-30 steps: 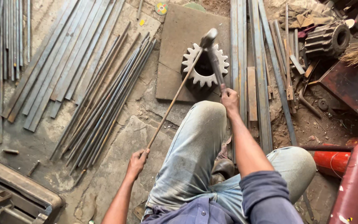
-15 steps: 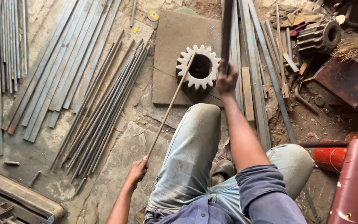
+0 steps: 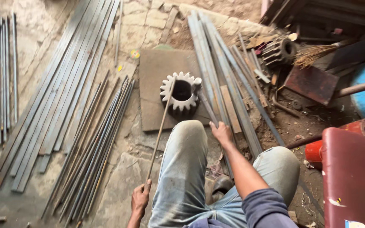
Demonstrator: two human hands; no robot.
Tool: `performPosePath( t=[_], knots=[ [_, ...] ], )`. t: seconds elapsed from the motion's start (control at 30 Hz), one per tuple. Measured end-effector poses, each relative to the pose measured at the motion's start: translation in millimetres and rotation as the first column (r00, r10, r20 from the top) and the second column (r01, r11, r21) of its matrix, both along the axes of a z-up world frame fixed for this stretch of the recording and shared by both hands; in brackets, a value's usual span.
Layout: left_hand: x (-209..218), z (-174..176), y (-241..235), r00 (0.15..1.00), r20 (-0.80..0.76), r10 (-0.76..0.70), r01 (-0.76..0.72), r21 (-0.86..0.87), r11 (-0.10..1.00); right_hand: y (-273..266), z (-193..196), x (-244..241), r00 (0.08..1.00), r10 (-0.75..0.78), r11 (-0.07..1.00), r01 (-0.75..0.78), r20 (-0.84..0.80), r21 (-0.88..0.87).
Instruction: The person uses a hammer to strike a metal rod against a large gear-shaped object on the floor, handling the rod to reposition it between strikes.
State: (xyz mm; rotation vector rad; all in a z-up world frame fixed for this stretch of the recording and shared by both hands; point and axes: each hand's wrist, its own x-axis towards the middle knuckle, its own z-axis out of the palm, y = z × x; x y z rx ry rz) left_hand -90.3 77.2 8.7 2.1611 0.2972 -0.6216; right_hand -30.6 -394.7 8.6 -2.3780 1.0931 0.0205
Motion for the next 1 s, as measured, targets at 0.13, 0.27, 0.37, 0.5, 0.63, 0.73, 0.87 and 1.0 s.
performPosePath(
  t=[0.13,0.27,0.37,0.5,0.63,0.73,0.87,1.0],
  knots=[
    [40,18,-21,0.971,0.235,-0.052,0.047,0.028,0.999,-4,6,-17,0.999,0.029,0.999,-0.027,-0.036,0.047],
    [101,77,-51,0.949,0.304,0.081,0.116,-0.579,0.807,3,11,-29,0.996,0.056,0.996,-0.051,-0.066,0.075],
    [167,169,-83,0.860,0.505,0.071,0.429,-0.792,0.434,4,17,-28,0.992,0.042,0.997,-0.035,-0.116,0.064],
    [215,319,-112,0.627,0.698,0.346,0.464,-0.691,0.553,10,18,-30,0.988,0.028,0.991,-0.007,-0.150,0.136],
    [207,407,-135,0.216,0.713,0.667,0.329,-0.697,0.638,14,22,-32,0.992,0.029,0.989,-0.011,-0.126,0.147],
    [223,411,-167,-0.039,0.657,0.753,0.260,-0.721,0.643,17,25,-31,0.992,0.030,0.985,-0.008,-0.126,0.172],
    [254,358,-181,-0.021,0.879,0.476,0.396,-0.430,0.811,17,30,-36,0.993,0.025,0.984,-0.004,-0.116,0.176],
    [265,285,-180,0.467,0.876,0.121,0.451,-0.354,0.819,19,32,-36,0.991,0.024,0.980,0.002,-0.130,0.199]
  ],
)
